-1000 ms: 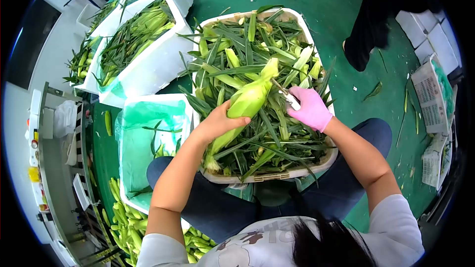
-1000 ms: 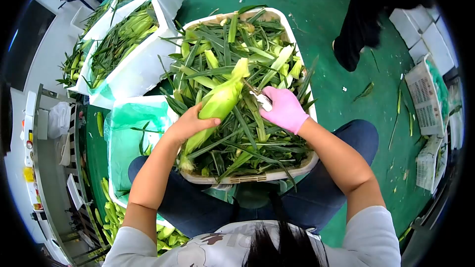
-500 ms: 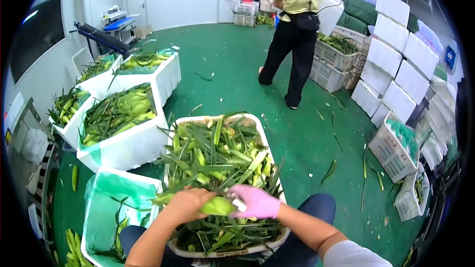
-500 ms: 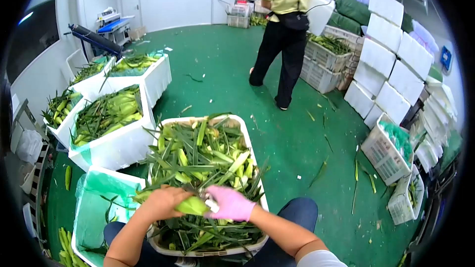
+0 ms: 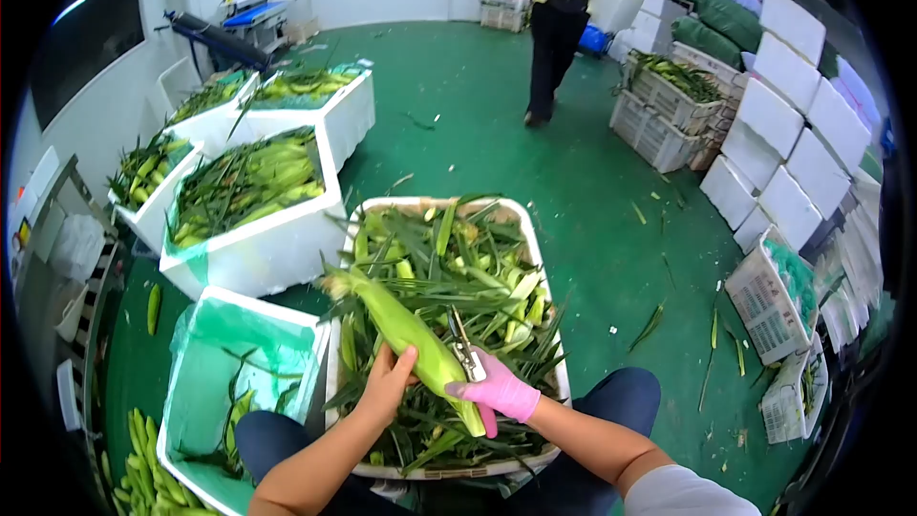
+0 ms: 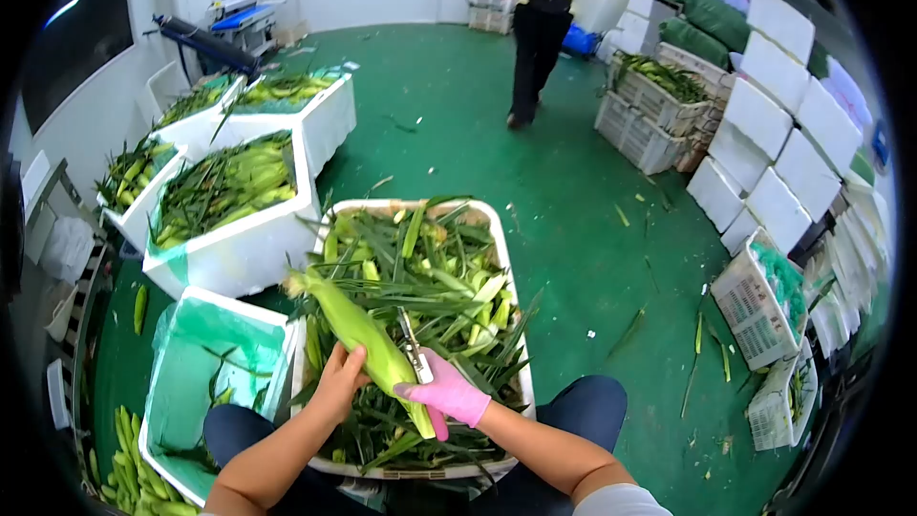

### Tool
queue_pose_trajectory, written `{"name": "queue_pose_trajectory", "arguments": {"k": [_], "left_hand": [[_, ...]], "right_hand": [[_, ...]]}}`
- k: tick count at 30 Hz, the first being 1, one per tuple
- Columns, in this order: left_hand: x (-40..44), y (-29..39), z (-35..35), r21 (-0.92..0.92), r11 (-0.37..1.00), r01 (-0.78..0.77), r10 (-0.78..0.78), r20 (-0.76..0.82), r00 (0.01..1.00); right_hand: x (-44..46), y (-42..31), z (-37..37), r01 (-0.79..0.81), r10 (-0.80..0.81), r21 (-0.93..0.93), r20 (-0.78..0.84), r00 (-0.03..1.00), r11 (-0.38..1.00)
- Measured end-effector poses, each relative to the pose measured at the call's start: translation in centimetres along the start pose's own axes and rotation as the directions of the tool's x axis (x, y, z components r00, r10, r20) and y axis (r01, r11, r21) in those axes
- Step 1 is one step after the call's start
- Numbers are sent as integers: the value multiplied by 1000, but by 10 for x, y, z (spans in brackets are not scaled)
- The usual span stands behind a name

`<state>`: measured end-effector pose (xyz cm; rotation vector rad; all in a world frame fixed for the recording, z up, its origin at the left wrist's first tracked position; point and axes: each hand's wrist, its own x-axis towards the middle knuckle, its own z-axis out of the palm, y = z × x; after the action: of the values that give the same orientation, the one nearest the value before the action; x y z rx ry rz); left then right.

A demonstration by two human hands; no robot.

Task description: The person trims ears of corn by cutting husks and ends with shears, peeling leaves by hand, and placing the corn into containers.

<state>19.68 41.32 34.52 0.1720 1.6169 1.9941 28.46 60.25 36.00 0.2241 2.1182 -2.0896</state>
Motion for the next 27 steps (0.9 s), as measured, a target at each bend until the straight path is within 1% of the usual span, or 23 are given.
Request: {"name": "queue_pose_trajectory", "arguments": {"k": [2, 3, 4, 5, 6, 7, 8, 9, 10, 11, 12, 13, 15, 16, 17, 18, 19, 21, 22, 24, 25, 26, 27], "left_hand": [[14, -27, -6, -76, 996, -39, 29, -134, 991], [12, -19, -6, -223, 974, 33, -56, -97, 994], [16, -21, -11, -364, 925, 113, -133, -31, 991], [13, -8, -7, -450, 865, 220, -239, 16, 971], [12, 4, -12, -533, 800, 274, -243, 130, 961], [21, -2, -24, -628, 736, 253, -209, 145, 967], [21, 8, -26, -724, 640, 257, -203, 163, 966], [25, 13, -33, -768, 610, 194, -112, 159, 981], [30, 19, -43, -732, 663, 158, -102, 121, 987], [34, 24, -49, -689, 713, 128, -87, 95, 992], [32, 27, -51, -536, 841, 81, -81, 24, 996], [32, 29, -52, -470, 880, 69, -77, 3, 997], [27, 36, -46, -222, 974, 52, -75, -95, 993], [27, 32, -42, -57, 998, -29, 19, -170, 985], [27, 27, -38, 110, 989, -97, 120, -225, 967], [26, 27, -39, 276, 957, -90, 142, -176, 974], [20, 27, -33, 353, 935, -38, 116, -202, 972], [16, 21, -29, 536, 833, -137, 243, -133, 961], [14, 18, -26, 614, 769, -179, 286, -80, 955], [9, 14, -19, 739, 617, -272, 354, 49, 934], [2, 28, -7, 811, 526, -256, 322, 89, 943], [-1, 31, -2, 819, 521, -240, 274, 106, 956], [-3, 33, 1, 827, 516, -223, 229, 117, 966]], "right_hand": [[-9, -11, 10, -117, 118, -142, 0, 993, 983], [-12, -11, 12, -195, 197, -93, 5, 980, 976], [-15, -11, 13, -273, 274, -46, 11, 962, 961], [-13, -6, 9, -244, 245, 43, -9, 970, 969], [-11, 0, 5, -210, 215, 131, -28, 976, 969], [-3, 17, 0, -11, 30, 164, -111, 993, 986], [-2, 15, -9, 27, -9, 99, -180, 984, 995], [-2, 2, -16, 66, -57, 26, -251, 966, 997], [-4, -26, -21, -14, -36, -192, -254, 966, 981], [-5, -46, -28, -89, -26, -403, -271, 962, 911], [2, -22, -43, -28, -285, -782, -260, 922, 623], [5, -20, -50, -133, -228, -874, -264, 937, 467], [-1, -17, -52, -80, -231, -815, -255, 939, 574], [-7, -22, -48, 4, -211, -685, -219, 953, 729], [-14, -32, -41, 78, -198, -520, -179, 964, 851], [-18, -41, -39, 84, -119, -402, -64, 991, 912], [-20, -43, -32, 70, -75, -225, -12, 997, 972], [-22, -50, -22, -73, 73, -177, -7, 997, 981], [-16, -38, -23, -3, 4, -249, 4, 1000, 968], [-8, -23, -24, 8, -13, -265, -17, 1000, 964], [-4, -19, -26, 8, -18, -283, -32, 999, 959], [-5, -22, -30, -1, -2, -250, -9, 1000, 968], [-7, -28, -33, -32, 32, -264, -7, 999, 964]]}}
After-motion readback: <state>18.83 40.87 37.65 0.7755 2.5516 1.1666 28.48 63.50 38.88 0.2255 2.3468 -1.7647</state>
